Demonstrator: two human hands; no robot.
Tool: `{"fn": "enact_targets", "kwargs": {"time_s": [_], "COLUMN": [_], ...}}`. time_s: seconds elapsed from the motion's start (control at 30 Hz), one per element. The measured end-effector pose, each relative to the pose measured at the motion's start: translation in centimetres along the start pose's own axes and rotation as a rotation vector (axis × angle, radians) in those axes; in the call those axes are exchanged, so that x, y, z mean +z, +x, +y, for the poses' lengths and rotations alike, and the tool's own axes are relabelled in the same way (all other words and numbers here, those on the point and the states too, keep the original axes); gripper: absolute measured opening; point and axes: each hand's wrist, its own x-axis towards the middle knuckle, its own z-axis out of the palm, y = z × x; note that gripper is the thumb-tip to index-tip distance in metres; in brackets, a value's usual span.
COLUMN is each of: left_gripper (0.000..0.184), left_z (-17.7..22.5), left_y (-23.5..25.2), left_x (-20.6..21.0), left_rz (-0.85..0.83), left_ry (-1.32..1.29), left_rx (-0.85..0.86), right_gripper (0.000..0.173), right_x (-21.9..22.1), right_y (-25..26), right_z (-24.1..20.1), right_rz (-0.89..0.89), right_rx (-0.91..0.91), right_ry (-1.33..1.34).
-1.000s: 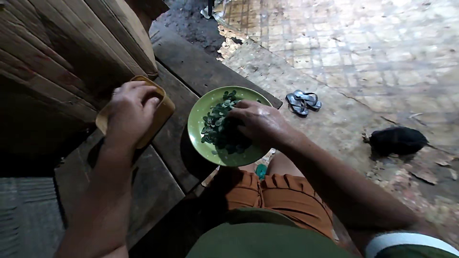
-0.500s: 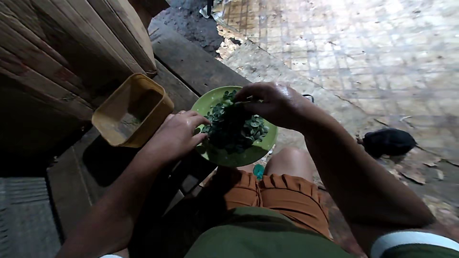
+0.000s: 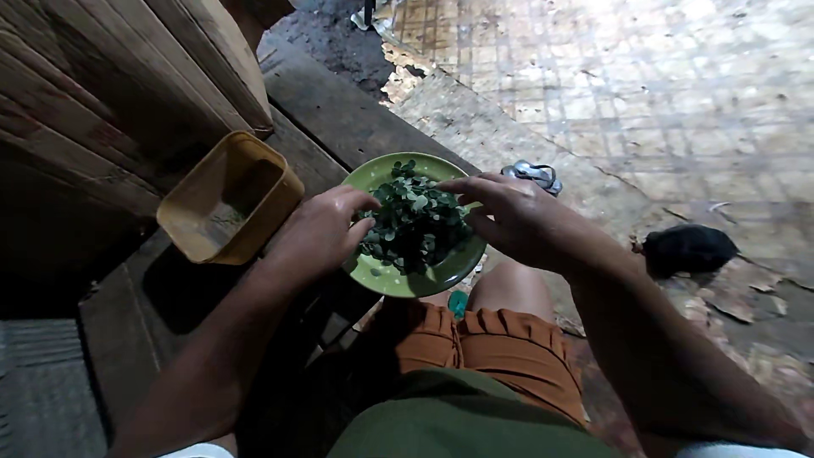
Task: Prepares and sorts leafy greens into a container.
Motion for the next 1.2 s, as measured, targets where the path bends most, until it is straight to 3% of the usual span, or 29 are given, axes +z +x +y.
{"fn": "enact_targets", "kwargs": {"time_s": [0.13, 0.3, 0.47, 0.6, 0.77, 0.93, 1.03, 1.2], "left_gripper": [0.020, 0.028, 0.030, 0.024, 0.017, 0.010, 0.009, 0.007], "left_z": [1.0, 1.6, 0.5, 0.4, 0.6, 1.2, 2.0, 3.7], "left_y": [0.6, 1.4, 2.5, 3.6, 3.1, 1.4, 0.9, 0.5], "left_x": [0.8, 0.8, 0.7, 1.3, 0.9, 0.0, 0.7, 2.5], "left_rz": [0.053, 0.086, -0.025, -0.082, 0.057, 0.227, 0.322, 0.395], "left_ry": [-0.045, 0.009, -0.098, -0.076, -0.098, -0.516, -0.786, -1.028], "left_rx": [0.022, -0.118, -0.173, -0.169, -0.167, -0.275, -0.324, -0.396], "right_gripper": [0.049, 0.051, 0.046, 0.042, 0.033, 0.022, 0.023, 0.026], "right_x": [1.3, 3.5, 3.1, 2.5, 2.5, 3.9, 5.3, 6.5], "right_y": [-0.8, 0.0, 0.5, 0.2, -0.3, -0.1, 0.2, 1.0], "right_z": [-0.3, -1.3, -1.8, -1.5, -1.4, -1.9, -2.5, -3.0], "right_rz": [0.040, 0.101, 0.150, 0.203, 0.266, 0.354, 0.376, 0.386], "right_rx": [0.101, 0.008, -0.077, -0.033, 0.008, 0.009, -0.011, 0.023], "right_ry": [-0.082, -0.119, 0.056, 0.091, 0.143, 0.259, 0.302, 0.372]}}
